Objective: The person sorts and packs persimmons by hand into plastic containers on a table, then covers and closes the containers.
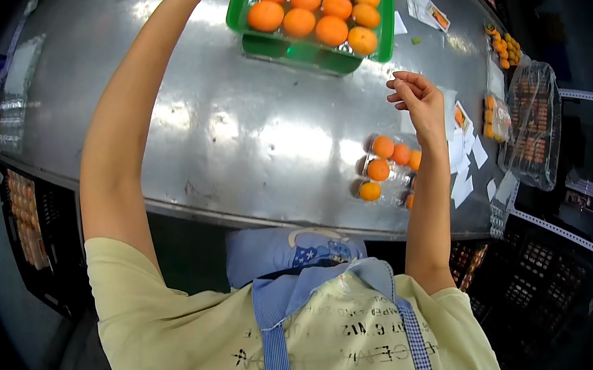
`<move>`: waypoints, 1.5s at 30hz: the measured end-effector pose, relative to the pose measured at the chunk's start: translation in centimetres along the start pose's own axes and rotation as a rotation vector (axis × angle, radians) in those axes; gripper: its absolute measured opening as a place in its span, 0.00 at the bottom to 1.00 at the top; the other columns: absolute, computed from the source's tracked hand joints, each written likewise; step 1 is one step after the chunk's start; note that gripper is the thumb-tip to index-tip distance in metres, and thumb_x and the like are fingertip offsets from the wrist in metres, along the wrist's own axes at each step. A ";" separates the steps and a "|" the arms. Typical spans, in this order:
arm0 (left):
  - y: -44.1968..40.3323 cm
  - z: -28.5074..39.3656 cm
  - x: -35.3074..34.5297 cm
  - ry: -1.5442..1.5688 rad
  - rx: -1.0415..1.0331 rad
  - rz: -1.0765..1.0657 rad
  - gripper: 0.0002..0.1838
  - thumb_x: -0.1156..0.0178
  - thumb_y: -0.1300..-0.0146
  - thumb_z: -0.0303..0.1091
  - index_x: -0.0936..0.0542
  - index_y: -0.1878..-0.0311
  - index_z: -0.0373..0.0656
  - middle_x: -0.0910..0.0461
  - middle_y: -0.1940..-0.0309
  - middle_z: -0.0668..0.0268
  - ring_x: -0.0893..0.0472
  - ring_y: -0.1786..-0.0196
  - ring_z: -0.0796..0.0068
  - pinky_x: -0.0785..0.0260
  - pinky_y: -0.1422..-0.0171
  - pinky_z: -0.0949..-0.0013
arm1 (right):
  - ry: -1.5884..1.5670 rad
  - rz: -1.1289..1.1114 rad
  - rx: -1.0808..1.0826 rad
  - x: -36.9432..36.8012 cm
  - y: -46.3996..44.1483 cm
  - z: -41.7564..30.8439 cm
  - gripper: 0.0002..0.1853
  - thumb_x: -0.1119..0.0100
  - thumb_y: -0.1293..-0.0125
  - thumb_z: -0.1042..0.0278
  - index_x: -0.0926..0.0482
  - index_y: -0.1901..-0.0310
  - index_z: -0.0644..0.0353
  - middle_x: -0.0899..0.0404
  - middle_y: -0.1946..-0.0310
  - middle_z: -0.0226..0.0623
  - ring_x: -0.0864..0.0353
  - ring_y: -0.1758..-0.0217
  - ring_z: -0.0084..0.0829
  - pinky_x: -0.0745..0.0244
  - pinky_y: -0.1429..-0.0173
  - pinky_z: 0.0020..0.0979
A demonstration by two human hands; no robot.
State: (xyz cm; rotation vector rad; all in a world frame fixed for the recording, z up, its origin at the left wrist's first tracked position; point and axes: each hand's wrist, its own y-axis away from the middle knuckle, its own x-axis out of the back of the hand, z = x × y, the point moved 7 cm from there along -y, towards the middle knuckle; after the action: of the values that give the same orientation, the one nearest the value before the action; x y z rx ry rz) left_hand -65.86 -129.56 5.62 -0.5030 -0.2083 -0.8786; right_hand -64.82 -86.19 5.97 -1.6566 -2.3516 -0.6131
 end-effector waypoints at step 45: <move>-5.4 -0.8 -8.5 -0.444 0.175 -0.245 0.17 0.48 0.36 0.40 0.20 0.54 0.37 0.19 0.57 0.48 0.21 0.50 0.49 0.30 0.44 0.55 | 0.028 -0.175 -0.134 -2.7 -10.8 1.1 0.16 0.43 0.38 0.71 0.25 0.52 0.75 0.18 0.68 0.42 0.15 0.70 0.31 0.17 0.64 0.29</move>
State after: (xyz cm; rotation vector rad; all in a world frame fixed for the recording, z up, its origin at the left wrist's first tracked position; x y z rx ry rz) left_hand -75.40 -127.02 3.59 -0.5108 -0.7592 -0.9681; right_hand -73.91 -91.09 1.57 -1.4921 -2.5029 -0.8379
